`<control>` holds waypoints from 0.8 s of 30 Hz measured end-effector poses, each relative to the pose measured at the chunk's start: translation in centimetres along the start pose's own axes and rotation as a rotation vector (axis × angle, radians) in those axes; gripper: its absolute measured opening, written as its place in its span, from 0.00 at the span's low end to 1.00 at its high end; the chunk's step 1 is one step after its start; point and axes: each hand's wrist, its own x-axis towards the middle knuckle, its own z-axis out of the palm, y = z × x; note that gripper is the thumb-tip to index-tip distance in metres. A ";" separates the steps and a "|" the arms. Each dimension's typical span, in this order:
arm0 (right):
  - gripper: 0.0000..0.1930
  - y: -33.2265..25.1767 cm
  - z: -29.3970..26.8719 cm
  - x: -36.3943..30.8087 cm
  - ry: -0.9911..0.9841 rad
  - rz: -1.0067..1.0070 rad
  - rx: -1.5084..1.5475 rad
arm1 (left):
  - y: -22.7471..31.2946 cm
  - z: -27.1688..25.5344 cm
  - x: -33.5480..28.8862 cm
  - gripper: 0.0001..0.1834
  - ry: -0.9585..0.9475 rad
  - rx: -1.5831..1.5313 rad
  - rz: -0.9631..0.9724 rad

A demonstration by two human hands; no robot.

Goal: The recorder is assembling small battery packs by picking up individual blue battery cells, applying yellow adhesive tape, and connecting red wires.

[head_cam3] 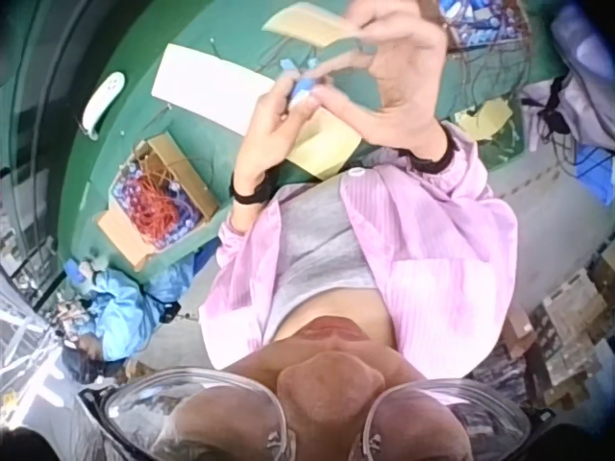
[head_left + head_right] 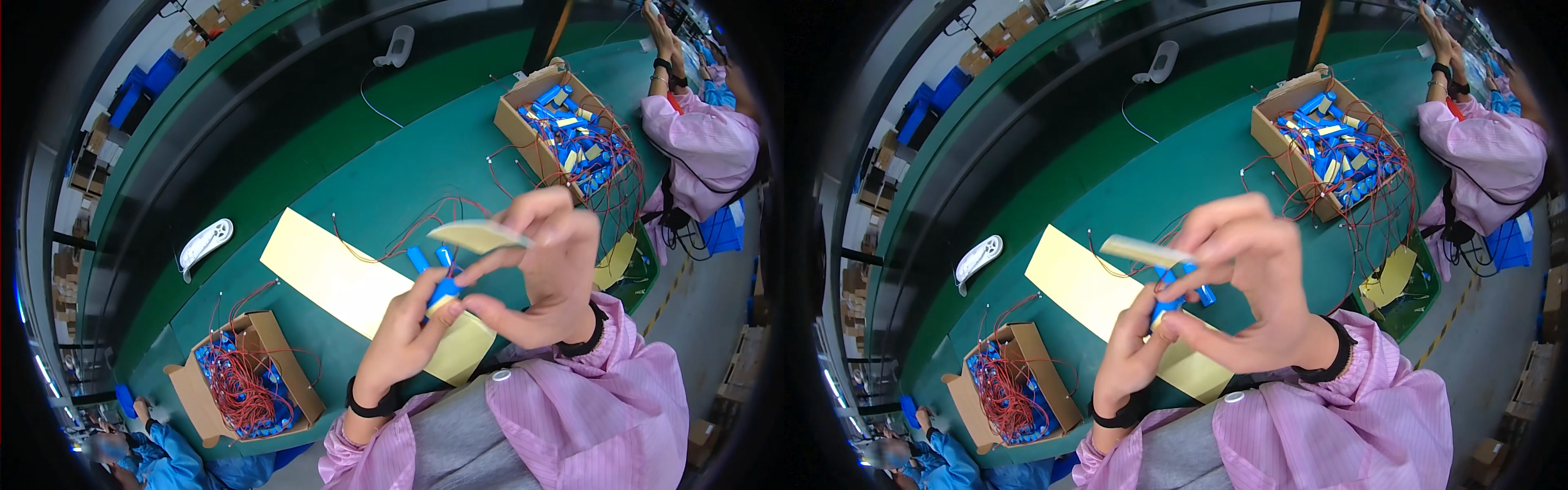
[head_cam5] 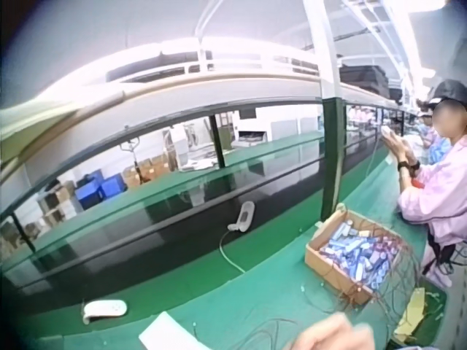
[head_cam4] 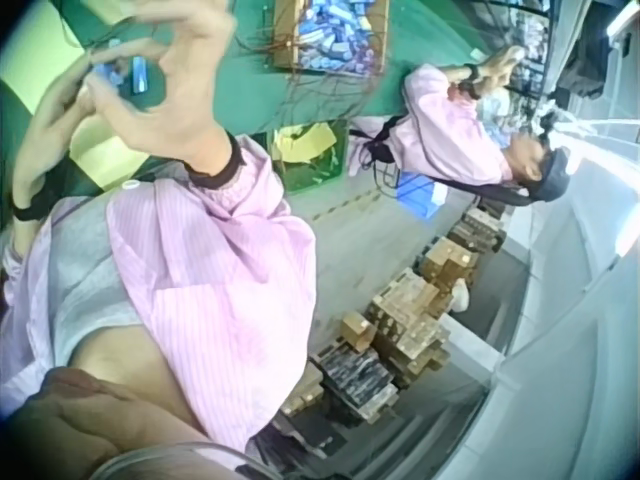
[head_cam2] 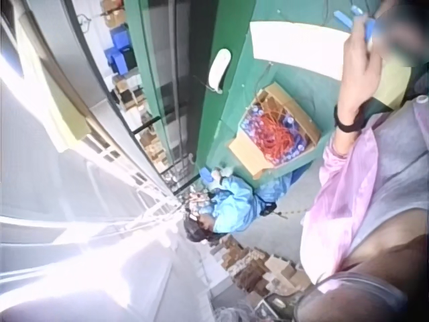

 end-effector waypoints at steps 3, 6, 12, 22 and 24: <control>0.34 0.0 -0.2 0.8 -0.148 -0.085 -0.099 | 0.4 0.7 -0.3 0.21 -0.035 0.002 0.057; 0.30 -0.5 -0.8 1.4 -0.236 -0.039 -0.125 | 0.6 0.9 -0.6 0.25 -0.053 -0.071 -0.062; 0.30 -1.2 -2.6 1.7 -0.238 0.151 0.022 | 0.9 0.1 -0.7 0.32 -0.166 -0.103 -0.121; 0.33 -5.2 -8.5 4.6 -0.081 0.070 -0.133 | 1.6 -0.3 0.5 0.19 -0.110 -0.028 -0.095; 0.32 -7.0 -11.0 5.4 0.062 0.029 -0.301 | 1.4 -0.5 1.0 0.20 -0.123 0.048 -0.137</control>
